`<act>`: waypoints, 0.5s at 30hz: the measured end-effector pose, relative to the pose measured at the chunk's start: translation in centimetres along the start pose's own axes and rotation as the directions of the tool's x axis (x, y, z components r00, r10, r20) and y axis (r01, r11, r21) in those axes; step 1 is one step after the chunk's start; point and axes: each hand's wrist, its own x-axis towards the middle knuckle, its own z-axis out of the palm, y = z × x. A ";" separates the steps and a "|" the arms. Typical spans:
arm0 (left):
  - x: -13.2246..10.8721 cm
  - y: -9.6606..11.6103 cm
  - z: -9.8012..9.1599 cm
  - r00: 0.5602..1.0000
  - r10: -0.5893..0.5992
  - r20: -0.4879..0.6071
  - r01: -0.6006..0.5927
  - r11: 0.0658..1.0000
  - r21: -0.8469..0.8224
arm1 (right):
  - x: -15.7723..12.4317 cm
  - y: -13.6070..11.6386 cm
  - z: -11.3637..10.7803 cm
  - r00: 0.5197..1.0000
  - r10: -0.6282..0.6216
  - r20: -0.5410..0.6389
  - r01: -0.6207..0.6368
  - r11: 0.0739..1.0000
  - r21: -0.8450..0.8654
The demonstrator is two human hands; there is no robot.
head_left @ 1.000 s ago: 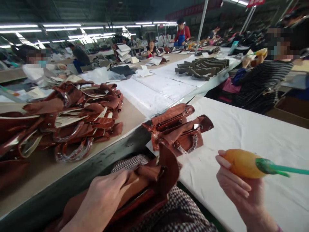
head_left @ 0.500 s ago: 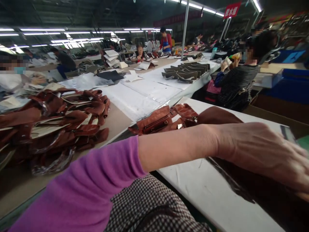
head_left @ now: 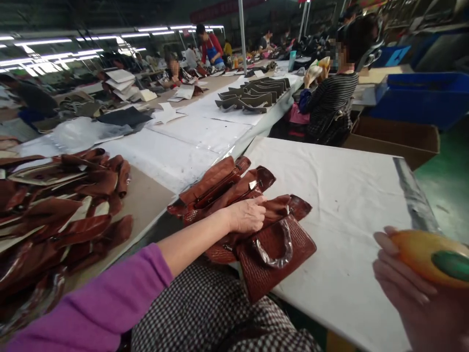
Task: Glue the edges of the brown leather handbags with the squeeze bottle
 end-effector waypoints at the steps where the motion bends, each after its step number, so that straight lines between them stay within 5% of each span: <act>1: -0.2 0.7 0.5 0.998 -0.064 -0.005 0.064 0.998 -0.015 | 0.1 0.8 1.1 0.999 0.009 0.032 -0.009 1.000 -0.013; 8: 1.6 6.2 4.5 0.895 -0.446 0.015 0.444 0.887 -0.124 | 0.9 5.3 5.5 0.985 0.098 0.144 -0.084 0.991 -0.101; 15: 5.9 5.3 4.7 0.738 -0.674 0.032 0.644 0.689 -0.333 | 0.9 6.4 7.2 0.988 0.111 0.109 -0.092 0.981 -0.171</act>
